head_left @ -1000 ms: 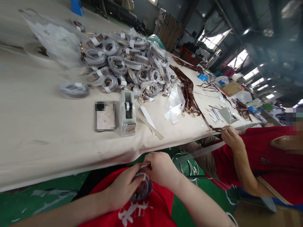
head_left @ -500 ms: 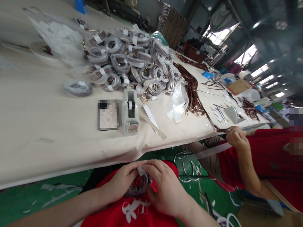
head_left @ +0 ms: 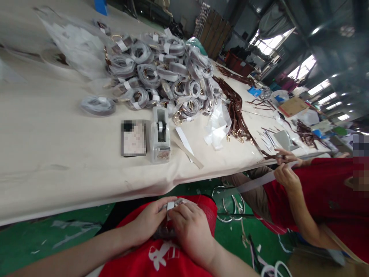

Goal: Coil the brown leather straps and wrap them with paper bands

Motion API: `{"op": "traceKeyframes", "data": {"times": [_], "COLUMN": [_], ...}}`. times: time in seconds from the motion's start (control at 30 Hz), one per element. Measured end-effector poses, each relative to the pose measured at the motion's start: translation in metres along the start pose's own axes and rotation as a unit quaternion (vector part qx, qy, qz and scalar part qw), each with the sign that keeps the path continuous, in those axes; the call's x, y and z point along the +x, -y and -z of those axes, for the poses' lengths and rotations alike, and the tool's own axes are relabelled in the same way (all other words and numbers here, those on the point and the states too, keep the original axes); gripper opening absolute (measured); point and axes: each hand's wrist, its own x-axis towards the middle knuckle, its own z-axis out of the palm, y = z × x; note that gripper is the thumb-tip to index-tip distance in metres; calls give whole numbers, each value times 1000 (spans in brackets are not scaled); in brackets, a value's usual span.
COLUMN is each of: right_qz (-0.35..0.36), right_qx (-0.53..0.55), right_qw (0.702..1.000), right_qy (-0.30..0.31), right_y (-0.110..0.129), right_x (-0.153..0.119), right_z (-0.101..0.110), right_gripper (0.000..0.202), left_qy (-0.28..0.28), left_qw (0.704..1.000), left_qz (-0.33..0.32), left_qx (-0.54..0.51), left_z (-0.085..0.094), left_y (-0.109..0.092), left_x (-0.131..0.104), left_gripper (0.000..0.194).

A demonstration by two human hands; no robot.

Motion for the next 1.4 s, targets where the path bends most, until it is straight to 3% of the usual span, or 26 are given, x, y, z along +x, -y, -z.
{"op": "traceKeyframes", "data": {"times": [0.23, 0.47, 0.53, 0.63, 0.7, 0.83, 1.0, 1.27, 1.4], "right_qz": [21, 48, 35, -40, -71, -86, -105, -129, -124], "right_qx": [-18, 17, 75, 139, 190, 272, 212, 161, 135], "right_qw": [1000, 999, 997, 989, 979, 953, 968, 976, 982], "right_qy": [16, 2, 0, -9, 30, 104, 83, 69, 47], "right_y": [3, 1, -6, -21, -31, -38, -26, -17, -13], "right_x": [-3, -4, -2, 1, 5, 9, 4, -7, -12], "right_z": [-1, 5, 14, 26, 26, 17, 13, 5, 4], "right_gripper": [14, 10, 19, 43, 57, 54, 56, 65, 67], "left_qy": [-15, 43, 43, 52, 58, 40, 62, 94, 76], "left_qw": [997, 996, 994, 987, 980, 952, 899, 870, 847], "left_qz": [29, -31, -42, -71, -89, -129, -160, -177, -204], "left_qx": [-68, 67, 93, 136, 167, 274, 402, 451, 486], "left_z": [8, 11, 12, 11, 11, 10, 10, 11, 7], "left_y": [13, 3, -1, -7, -9, -14, -23, -23, -23], "left_x": [-3, 5, 5, 5, 5, 4, 0, -2, -6], "left_gripper": [45, 42, 42, 41, 39, 35, 34, 37, 37]}}
